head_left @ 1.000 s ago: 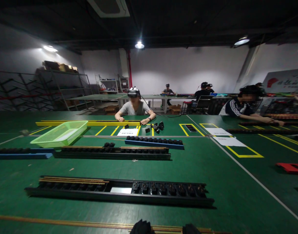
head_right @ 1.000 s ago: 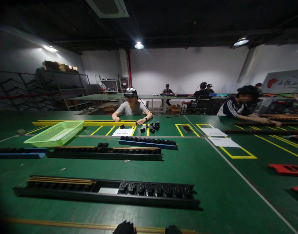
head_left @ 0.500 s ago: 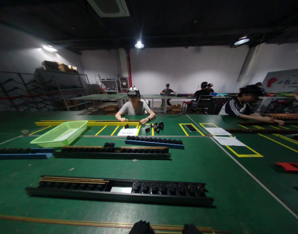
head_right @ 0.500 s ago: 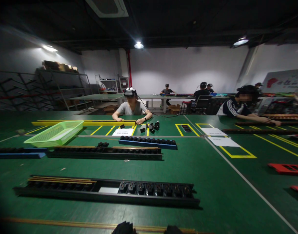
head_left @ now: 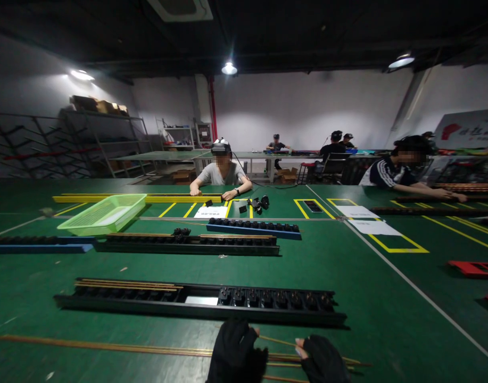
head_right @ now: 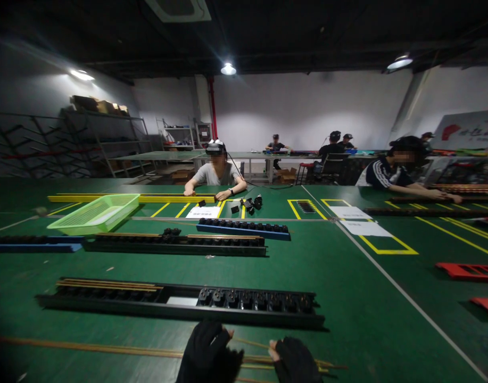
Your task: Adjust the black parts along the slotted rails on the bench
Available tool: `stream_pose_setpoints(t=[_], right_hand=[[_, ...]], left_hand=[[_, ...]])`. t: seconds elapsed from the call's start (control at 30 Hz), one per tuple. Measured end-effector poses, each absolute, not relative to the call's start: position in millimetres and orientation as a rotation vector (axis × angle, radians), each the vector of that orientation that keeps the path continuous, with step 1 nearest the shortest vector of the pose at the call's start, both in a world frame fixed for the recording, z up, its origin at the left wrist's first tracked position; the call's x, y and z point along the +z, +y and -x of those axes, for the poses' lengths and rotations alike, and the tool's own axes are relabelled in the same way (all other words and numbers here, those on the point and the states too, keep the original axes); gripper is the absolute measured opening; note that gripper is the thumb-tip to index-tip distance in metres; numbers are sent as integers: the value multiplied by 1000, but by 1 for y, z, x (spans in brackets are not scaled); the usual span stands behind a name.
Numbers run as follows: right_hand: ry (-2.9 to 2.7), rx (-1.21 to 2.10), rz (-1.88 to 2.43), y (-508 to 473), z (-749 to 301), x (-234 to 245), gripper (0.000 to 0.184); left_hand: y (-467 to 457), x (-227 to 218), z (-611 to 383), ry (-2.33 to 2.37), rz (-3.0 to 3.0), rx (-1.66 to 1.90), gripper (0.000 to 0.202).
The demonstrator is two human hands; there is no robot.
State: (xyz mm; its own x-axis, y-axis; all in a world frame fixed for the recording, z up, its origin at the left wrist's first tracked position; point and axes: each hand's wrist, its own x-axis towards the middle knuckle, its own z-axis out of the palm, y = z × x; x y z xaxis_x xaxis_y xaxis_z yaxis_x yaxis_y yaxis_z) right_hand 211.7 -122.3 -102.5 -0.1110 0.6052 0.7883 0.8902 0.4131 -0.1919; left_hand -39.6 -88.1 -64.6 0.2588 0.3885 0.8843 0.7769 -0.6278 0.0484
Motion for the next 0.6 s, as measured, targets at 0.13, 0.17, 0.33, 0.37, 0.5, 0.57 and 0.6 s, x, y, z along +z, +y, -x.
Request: stream_pose_setpoints(t=[0.13, 0.17, 0.33, 0.37, 0.5, 0.57, 0.6], right_hand=[[-1745, -575, 1203, -85, -218, -79, 12], [-1728, -606, 1185, -75, -218, -71, 13], [-1699, -631, 1246, -37, -211, -47, 24], [-1740, -630, 1234, -32, -211, -47, 25], [-1845, -602, 1181, -22, -215, -58, 28], [-1867, -593, 1176, -20, -216, -62, 27], [-1882, -592, 1170, -19, -216, -63, 27]], left_hand=[[-58, -38, 24, -1035, 2084, -1384, 29], [-50, -35, 20, -1049, 2012, -1421, 28], [-25, -47, 8, -1309, 1981, -1230, 35], [-25, -53, 8, -1336, 2004, -1201, 36], [-28, -74, 13, -1387, 2068, -1110, 43], [-29, -79, 14, -1428, 2069, -1100, 46], [-30, -80, 14, -1445, 2067, -1099, 46]])
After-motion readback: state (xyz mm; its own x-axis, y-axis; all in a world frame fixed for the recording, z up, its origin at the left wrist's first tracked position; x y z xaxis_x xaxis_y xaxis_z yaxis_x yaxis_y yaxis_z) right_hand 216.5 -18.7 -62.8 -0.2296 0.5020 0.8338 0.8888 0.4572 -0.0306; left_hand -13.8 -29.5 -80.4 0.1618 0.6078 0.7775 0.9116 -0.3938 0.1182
